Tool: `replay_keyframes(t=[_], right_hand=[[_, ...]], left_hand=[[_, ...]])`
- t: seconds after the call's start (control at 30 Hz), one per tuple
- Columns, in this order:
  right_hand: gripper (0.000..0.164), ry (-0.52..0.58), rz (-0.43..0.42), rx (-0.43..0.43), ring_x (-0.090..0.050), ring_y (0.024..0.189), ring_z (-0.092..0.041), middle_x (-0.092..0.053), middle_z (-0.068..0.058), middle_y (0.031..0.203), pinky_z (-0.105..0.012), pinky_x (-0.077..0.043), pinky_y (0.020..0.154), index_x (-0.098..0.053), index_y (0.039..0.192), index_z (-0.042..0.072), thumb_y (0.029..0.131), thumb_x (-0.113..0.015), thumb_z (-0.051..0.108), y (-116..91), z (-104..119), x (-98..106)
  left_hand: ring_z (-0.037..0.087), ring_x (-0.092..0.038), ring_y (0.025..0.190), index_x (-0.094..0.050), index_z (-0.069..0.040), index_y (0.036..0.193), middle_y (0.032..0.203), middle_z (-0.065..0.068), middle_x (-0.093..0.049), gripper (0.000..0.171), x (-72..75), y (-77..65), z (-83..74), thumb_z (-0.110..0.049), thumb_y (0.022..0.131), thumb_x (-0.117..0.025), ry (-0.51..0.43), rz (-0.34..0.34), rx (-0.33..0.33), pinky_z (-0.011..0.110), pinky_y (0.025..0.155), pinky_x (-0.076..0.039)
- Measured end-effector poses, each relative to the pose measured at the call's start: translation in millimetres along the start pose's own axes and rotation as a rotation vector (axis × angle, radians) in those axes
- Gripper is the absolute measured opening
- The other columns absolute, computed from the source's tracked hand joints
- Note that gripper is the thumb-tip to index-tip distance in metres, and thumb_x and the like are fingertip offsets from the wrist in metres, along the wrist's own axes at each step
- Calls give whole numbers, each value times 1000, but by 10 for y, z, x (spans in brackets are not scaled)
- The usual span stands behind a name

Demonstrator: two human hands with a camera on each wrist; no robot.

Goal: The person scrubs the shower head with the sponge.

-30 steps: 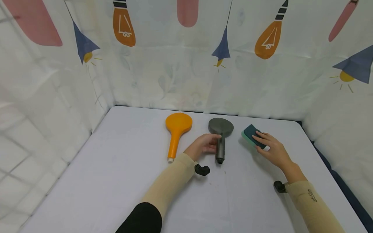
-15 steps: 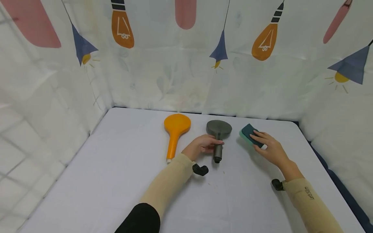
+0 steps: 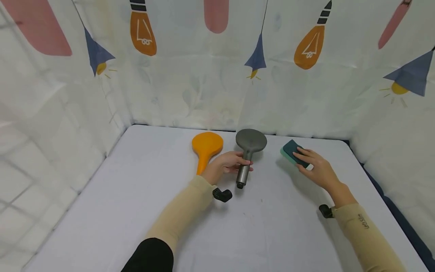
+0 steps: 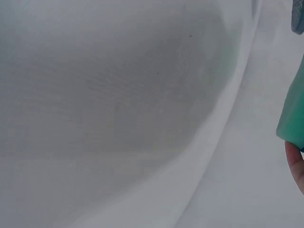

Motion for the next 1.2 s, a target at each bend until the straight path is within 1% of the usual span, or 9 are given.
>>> replay_keyframes(t=[0.13,0.37,0.53,0.63,0.77,0.9,0.97,1.07,1.2], right_hand=[[47,-6,3,1,-53,123,-52,-62,-24,135,-68,-47,91,-72,124,-1,78,-82,-7,49,9,28],[47,17,30,9,-51,126,-51,-61,-23,137,-68,-47,92,-71,126,0,80,-80,-5,141,102,11],[47,34,44,14,-50,128,-49,-60,-21,140,-68,-45,95,-71,128,2,82,-80,-5,244,182,-61],[47,66,62,30,-50,129,-49,-59,-20,141,-67,-45,97,-70,130,2,84,-79,-4,311,274,-128],[48,102,75,43,-50,130,-50,-58,-20,142,-68,-44,99,-68,133,2,86,-77,-2,415,429,-219],[49,112,81,30,-49,132,-49,-56,-20,145,-66,-43,102,-63,138,1,90,-75,2,532,544,-340],[50,123,79,23,-49,132,-48,-55,-20,146,-64,-43,103,-62,139,1,91,-74,3,583,593,-396],[50,138,70,21,-49,134,-45,-55,-19,146,-63,-44,103,-62,140,2,91,-74,4,653,652,-474],[50,138,71,28,-48,136,-44,-54,-18,148,-61,-42,106,-61,141,3,93,-74,6,754,722,-574]], left_hand=[[31,-64,121,-30,-6,161,145,22,-55,63,106,-129,-24,-5,104,-58,26,3,-23,49,110,-41],[26,-69,108,-20,-6,163,147,26,-52,68,305,-381,30,-4,105,-55,48,-15,-19,50,107,-43],[20,-70,101,-12,-5,164,147,27,-50,73,399,-531,39,-4,105,-55,71,-19,-32,50,106,-43],[17,-69,97,-10,-5,164,147,28,-51,74,453,-605,72,-3,105,-55,79,-24,-28,46,104,-44],[21,-68,102,-14,-4,164,145,28,-51,71,500,-660,125,-3,105,-53,89,-10,-34,38,95,-48],[23,-67,105,-19,-3,163,144,29,-52,67,517,-676,168,-1,105,-52,97,14,-49,32,86,-52],[21,-67,102,-20,-1,162,145,29,-52,66,517,-681,188,-1,105,-52,103,28,-49,30,86,-52],[17,-67,98,-22,2,160,146,29,-51,63,507,-695,209,-2,105,-52,118,53,-48,31,91,-49],[19,-65,103,-25,4,158,145,29,-52,59,487,-709,219,-2,106,-50,128,91,-56,32,96,-47]])
Point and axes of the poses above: each hand's wrist, its own y-axis towards the middle knuckle, its own x-axis out of the back of the hand, z = x × y, the point moved 6 cm from there along y, towards the middle knuckle
